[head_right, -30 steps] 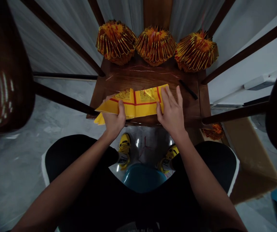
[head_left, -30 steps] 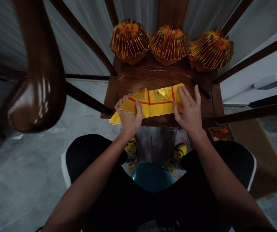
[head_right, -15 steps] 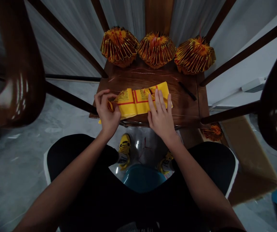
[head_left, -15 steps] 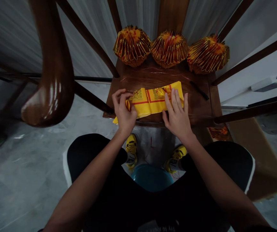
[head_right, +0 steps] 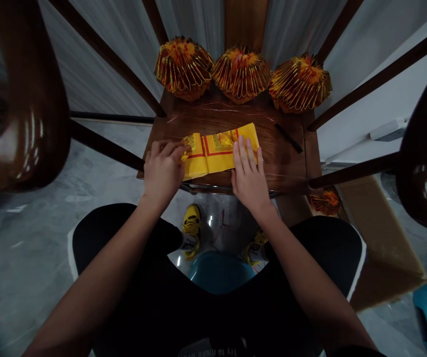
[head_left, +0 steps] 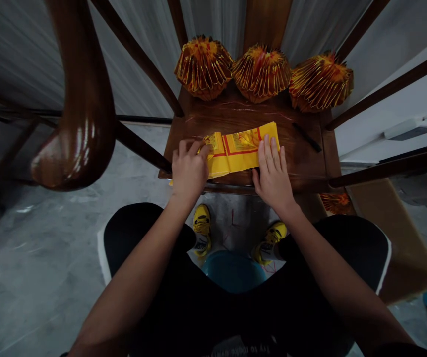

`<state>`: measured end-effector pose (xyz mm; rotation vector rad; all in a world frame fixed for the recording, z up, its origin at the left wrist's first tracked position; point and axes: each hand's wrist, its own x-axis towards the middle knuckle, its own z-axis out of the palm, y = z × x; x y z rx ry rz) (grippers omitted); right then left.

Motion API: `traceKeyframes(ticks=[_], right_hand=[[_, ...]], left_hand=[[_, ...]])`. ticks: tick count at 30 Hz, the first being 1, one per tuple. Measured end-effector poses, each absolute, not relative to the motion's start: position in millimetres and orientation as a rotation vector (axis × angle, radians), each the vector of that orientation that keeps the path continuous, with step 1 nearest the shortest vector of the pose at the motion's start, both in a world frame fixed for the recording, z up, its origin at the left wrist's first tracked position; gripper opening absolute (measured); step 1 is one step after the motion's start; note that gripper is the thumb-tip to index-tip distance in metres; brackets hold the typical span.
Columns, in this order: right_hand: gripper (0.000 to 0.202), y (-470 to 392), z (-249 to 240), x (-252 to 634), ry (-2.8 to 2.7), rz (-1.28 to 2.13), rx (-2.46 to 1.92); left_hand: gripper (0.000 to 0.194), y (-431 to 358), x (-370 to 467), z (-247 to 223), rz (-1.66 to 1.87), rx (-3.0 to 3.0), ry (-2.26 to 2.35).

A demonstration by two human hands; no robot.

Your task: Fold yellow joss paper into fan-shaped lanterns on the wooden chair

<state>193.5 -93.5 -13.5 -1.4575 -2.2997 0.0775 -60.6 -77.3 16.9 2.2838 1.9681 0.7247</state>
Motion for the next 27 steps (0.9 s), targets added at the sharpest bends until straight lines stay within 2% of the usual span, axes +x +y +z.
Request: traceKeyframes(ticks=[4, 10, 13, 16, 20, 27], right_hand=[[0.069, -98, -16, 190, -2.314, 0.072, -1.388], [0.038, -88, -23, 187, -1.962, 0.139, -1.573], [0.03, -70, -27, 194, -1.825, 0.175, -1.777], [0.03, -52, -23, 206, -1.761, 0.3, -1.825], [0.026, -41, 3, 205, -1.707, 0.331, -1.537], [0.025, -71, 24, 127, -1.938, 0.345, -0.934]], left_hand=[[0.053, -75, -67, 20, 0.704, 2.244, 1.944], [0.047, -77, -78, 35, 0.86, 2.073, 1.923], [0.043, -82, -76, 46, 0.627, 2.122, 1.991], [0.044, -87, -67, 52, 0.334, 2.386, 1.96], [0.048, -91, -43, 54, 0.191, 2.49, 1.831], [0.042, -91, -17, 45, 0.452, 2.176, 2.017]])
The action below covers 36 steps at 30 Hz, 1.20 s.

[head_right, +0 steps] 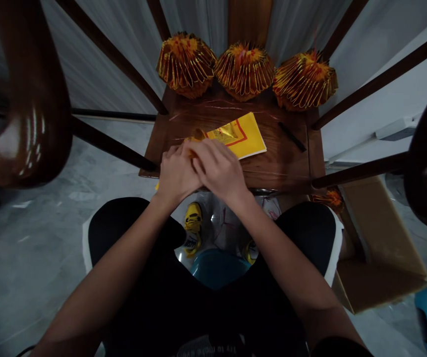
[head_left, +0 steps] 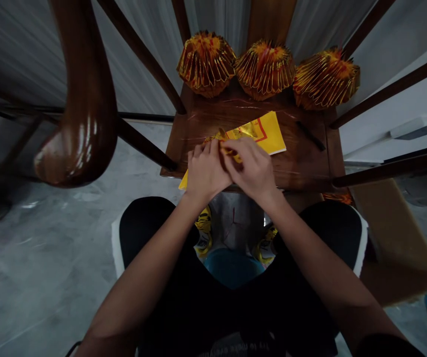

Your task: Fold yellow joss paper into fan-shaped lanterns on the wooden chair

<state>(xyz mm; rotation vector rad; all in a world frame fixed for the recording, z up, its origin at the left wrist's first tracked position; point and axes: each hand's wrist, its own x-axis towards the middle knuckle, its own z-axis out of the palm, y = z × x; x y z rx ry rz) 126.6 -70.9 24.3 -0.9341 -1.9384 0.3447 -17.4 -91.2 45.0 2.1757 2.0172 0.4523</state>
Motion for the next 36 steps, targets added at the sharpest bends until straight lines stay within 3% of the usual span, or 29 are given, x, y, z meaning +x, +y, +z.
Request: traceKeyframes(ticks=[4, 6, 9, 12, 19, 27, 29, 32, 36], right_hand=[[0.032, -69, 19, 115, -1.927, 0.556, -0.711], [0.046, -58, 13, 124, -1.858, 0.719, -0.661], [0.07, -37, -8, 139, -1.809, 0.879, -0.831], [0.079, -27, -31, 145, -1.972, 0.844, -1.093], [0.07, -29, -37, 143, -2.138, 0.674, -1.349], [0.072, -35, -29, 150, -2.299, 0.642, -1.138], [0.069, -40, -30, 150, -2.318, 0.602, -1.143], [0.065, -43, -32, 151, -2.293, 0.563, -1.126], [0.063, -43, -36, 149, -2.28, 0.539, -1.116]], left_hand=[[0.027, -86, -23, 31, 0.624, 2.081, 2.059], [0.025, -84, -28, 26, 0.787, 1.956, 2.134], [0.025, -89, -38, 22, 1.026, 1.796, 2.208], [0.024, -104, -49, 17, 1.112, 1.734, 2.232], [0.029, -120, -59, -4, 1.179, 1.699, 2.061], [0.018, -86, -36, -13, 1.21, 1.72, 1.65], [0.021, -78, -40, -6, 1.233, 1.522, 1.544], [0.04, -69, -50, 21, 1.216, 1.297, 1.399], [0.039, -66, -36, 53, 1.019, 1.749, 1.552]])
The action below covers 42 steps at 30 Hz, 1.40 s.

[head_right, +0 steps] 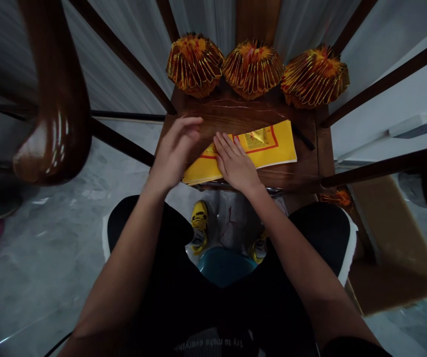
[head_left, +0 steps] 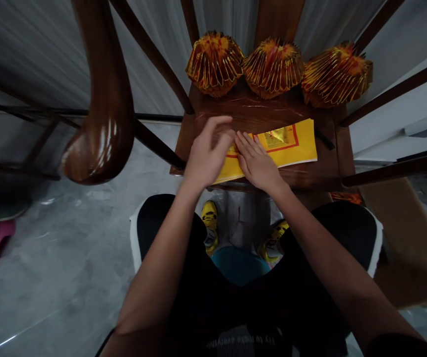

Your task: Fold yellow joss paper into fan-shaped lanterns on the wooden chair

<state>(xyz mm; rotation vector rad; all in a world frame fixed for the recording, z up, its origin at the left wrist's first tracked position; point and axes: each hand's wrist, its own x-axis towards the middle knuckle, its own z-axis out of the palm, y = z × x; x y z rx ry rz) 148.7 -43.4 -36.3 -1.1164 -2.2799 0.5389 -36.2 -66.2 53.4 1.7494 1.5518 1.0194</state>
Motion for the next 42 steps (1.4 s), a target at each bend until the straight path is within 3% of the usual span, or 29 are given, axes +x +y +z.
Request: traceKeyframes(ticks=[4, 8, 13, 15, 27, 29, 32, 36, 42], right_hand=[[0.061, -42, -42, 151, -2.286, 0.599, -1.084], [0.062, -40, -43, 158, -2.243, 0.715, -1.077], [0.056, -35, -41, 161, -2.098, 0.791, -1.066], [0.053, -33, -40, 163, -2.044, 0.846, -1.048], [0.05, -49, -40, 163, -1.62, 1.243, -0.857], [0.044, -52, -34, 168, -1.622, 1.121, -0.87], [0.038, -55, -13, 193, -1.735, 0.661, -1.07], [0.049, -63, 10, 237, -1.741, 0.073, -1.472], [0.034, -85, -9, 254, -1.986, 0.127, -1.316]], left_hand=[[0.053, -79, 10, 40, 0.608, 2.095, 1.71], [0.076, -88, 28, 24, 0.424, 2.115, 2.006], [0.118, -87, -1, 30, 0.094, 2.279, 1.71], [0.126, -87, -9, 30, 0.055, 2.335, 1.719], [0.092, -101, 21, 33, -0.11, 2.31, 2.022], [0.086, -102, 27, 33, -0.102, 2.263, 2.049], [0.089, -102, 29, 32, -0.112, 2.234, 2.058], [0.1, -101, 24, 29, -0.14, 2.272, 2.029], [0.11, -99, 19, 30, -0.144, 2.25, 1.985]])
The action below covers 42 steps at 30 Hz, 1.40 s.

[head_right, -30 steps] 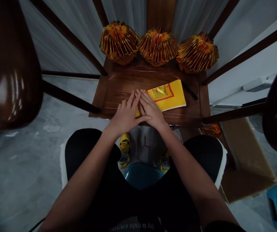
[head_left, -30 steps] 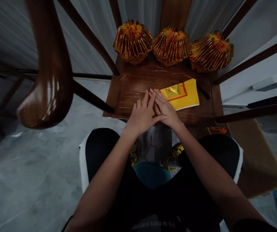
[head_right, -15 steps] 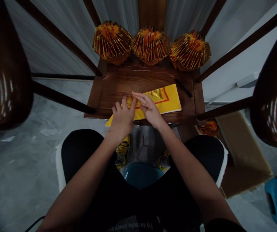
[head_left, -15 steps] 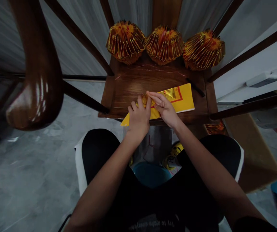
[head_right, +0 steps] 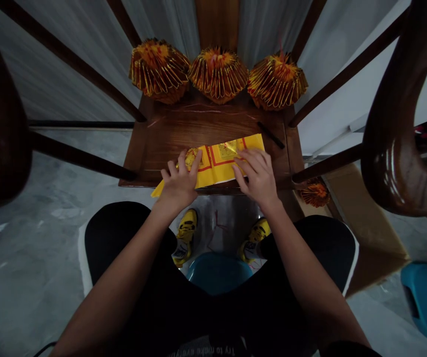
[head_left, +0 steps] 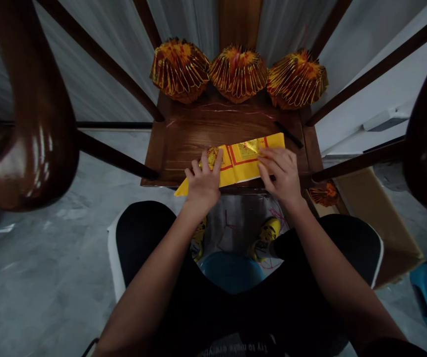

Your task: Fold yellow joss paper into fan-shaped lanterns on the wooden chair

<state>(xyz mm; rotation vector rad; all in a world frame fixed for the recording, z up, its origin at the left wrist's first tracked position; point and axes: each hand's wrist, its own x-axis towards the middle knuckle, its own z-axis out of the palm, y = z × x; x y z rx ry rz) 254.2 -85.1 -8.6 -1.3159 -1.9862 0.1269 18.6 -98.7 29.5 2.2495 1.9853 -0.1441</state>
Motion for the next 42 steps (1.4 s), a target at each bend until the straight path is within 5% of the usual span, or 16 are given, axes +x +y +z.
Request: traceKeyframes(ticks=[5, 11, 18, 21, 29, 31, 36, 42], right_hand=[[0.054, -86, -14, 264, -1.874, 0.033, -1.36], [0.014, -87, -24, 267, -1.92, 0.039, -1.073], [0.046, -82, -21, 261, -1.847, 0.124, -1.732], [0.041, -76, -10, 267, -1.804, 0.253, -1.82], [0.031, -70, 28, 203, -1.722, 0.273, -1.156], [0.026, -73, 31, 176, -1.79, 0.302, -1.022], [0.033, -71, 27, 140, -1.86, 0.436, -0.889], [0.04, -58, 24, 154, -1.604, 0.639, -0.901]], left_hand=[[0.114, -97, 18, 31, -0.166, 2.272, 1.974], [0.113, -96, 15, 31, -0.1, 2.284, 1.935], [0.111, -97, 14, 28, -0.025, 2.217, 1.909], [0.11, -98, 14, 30, -0.047, 2.25, 1.91], [0.141, -89, 12, 27, -0.058, 2.121, 1.86], [0.135, -89, 11, 22, 0.081, 2.108, 1.856], [0.084, -91, 11, 14, 0.489, 2.089, 1.895], [0.067, -92, 10, 26, 0.697, 2.098, 1.87]])
